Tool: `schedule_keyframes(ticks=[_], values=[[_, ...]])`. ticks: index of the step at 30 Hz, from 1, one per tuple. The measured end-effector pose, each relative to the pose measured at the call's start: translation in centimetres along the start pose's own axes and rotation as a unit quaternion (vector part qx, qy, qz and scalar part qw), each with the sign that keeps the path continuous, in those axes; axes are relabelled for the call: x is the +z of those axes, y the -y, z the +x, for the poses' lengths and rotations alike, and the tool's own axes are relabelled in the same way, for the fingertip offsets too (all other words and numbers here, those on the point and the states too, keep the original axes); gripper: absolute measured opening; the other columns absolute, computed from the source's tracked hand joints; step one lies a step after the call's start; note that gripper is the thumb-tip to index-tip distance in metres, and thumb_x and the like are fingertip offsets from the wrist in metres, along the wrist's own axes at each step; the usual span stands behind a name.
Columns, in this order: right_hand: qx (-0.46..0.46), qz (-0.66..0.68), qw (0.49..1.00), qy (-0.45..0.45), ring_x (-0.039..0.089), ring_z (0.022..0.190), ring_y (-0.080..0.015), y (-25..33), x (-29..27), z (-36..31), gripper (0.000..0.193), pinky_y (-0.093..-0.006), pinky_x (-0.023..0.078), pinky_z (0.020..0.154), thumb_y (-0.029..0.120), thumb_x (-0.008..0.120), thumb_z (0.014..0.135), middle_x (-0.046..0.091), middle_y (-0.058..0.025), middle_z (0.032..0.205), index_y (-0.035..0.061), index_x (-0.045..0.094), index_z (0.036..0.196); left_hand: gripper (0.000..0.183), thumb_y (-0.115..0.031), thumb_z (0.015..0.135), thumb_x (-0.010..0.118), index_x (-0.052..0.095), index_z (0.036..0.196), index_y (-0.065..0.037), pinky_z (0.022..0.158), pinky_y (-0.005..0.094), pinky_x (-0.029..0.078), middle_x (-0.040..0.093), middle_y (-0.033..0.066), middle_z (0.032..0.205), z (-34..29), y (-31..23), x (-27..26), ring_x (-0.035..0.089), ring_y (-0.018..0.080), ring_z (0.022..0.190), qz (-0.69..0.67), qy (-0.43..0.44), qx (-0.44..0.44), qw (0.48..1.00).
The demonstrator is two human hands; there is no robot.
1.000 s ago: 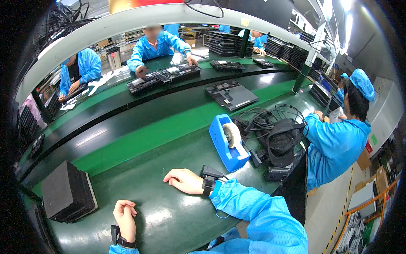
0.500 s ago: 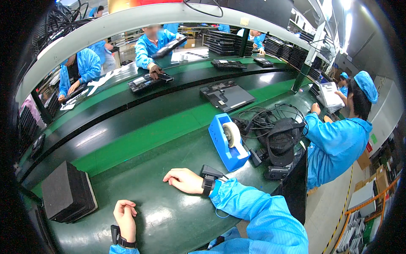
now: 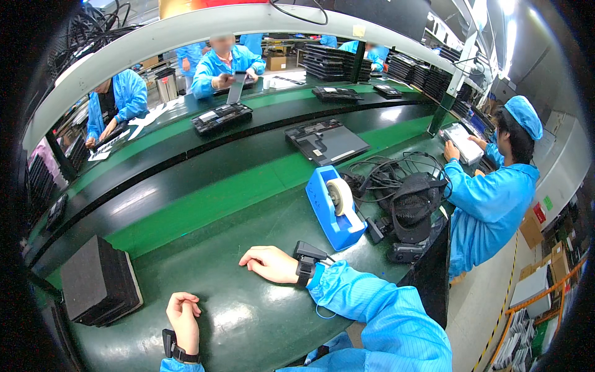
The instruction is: Applying protective film to a tablet and inspecting it on an assembly line.
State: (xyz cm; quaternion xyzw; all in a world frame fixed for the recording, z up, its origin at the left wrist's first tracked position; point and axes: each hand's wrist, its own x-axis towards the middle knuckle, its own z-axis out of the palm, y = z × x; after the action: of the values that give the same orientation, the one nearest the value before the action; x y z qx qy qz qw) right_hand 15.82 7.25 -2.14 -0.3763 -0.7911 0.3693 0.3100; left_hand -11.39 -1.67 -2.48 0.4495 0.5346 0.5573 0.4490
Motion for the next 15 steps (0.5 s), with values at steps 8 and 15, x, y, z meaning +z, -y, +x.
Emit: schedule_keyframes(ticks=[8, 15], values=[[0.002, 0.003, 1.0, -0.003, 0.062, 0.079, -0.0206, 0.23, -0.03, -0.07, 0.022, -0.0311, 0.05, 0.073, 0.003, 0.049, 0.083, 0.062, -0.0086, 0.085, 0.0018, 0.063, 0.1, 0.017, 0.006, 0.086, 0.04, 0.056, 0.088, 0.0, 0.053, 0.0201, 0.04, 0.061, 0.007, 0.081, -0.1, 0.05, 0.05, 0.052, 0.0073, 0.059, 0.001, 0.0, -0.001, 1.0], [0.011, 0.007, 1.0, 0.004, 0.062, 0.079, -0.0198, 0.33, -0.15, -0.06, 0.022, -0.0307, 0.05, 0.073, 0.003, 0.049, 0.083, 0.062, -0.0084, 0.085, 0.0015, 0.063, 0.1, 0.017, 0.006, 0.086, 0.039, 0.056, 0.089, 0.0, 0.054, 0.0201, 0.041, 0.061, 0.0072, 0.081, -0.07, 0.09, 0.05, 0.052, 0.0075, 0.06, 0.009, 0.008, 0.004, 1.0]])
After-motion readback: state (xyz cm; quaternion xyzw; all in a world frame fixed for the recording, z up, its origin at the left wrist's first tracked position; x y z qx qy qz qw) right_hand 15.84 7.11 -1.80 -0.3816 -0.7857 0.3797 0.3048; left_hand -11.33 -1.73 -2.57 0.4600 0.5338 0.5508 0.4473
